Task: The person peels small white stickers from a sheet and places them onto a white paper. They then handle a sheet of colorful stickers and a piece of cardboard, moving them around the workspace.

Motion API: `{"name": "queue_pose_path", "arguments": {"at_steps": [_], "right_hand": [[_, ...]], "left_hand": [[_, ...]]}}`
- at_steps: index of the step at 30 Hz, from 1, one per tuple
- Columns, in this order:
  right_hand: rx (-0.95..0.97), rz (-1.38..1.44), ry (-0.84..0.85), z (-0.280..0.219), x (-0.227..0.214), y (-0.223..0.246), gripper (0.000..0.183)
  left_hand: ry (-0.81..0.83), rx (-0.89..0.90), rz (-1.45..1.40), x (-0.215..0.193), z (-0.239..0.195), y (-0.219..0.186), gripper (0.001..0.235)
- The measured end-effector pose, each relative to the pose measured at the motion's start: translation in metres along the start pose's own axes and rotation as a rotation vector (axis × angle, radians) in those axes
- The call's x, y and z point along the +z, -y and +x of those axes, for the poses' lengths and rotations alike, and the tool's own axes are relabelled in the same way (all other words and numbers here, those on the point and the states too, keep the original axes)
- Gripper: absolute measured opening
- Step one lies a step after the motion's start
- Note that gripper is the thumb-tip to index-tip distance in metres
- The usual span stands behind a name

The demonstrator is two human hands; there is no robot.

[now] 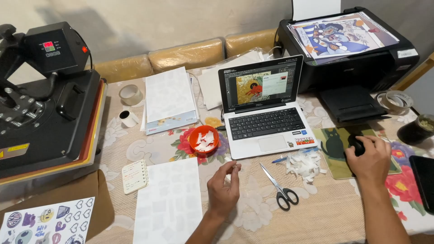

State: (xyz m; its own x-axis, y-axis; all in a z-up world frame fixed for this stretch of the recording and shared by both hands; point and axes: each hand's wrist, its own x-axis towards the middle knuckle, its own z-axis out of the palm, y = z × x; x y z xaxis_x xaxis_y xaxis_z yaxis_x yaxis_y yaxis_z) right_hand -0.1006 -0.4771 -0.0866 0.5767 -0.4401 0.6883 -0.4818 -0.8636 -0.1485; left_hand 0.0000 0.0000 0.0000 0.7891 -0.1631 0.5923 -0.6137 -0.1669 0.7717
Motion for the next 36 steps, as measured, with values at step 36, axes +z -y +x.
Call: {"name": "queue_pose_path", "arguments": {"at_steps": [36], "right_hand": [[-0.638, 1.028, 0.259, -0.011, -0.184, 0.431, 0.021]], "left_hand": [[0.184, -0.451, -0.445, -0.154, 0.032, -0.028, 0.021]]}}
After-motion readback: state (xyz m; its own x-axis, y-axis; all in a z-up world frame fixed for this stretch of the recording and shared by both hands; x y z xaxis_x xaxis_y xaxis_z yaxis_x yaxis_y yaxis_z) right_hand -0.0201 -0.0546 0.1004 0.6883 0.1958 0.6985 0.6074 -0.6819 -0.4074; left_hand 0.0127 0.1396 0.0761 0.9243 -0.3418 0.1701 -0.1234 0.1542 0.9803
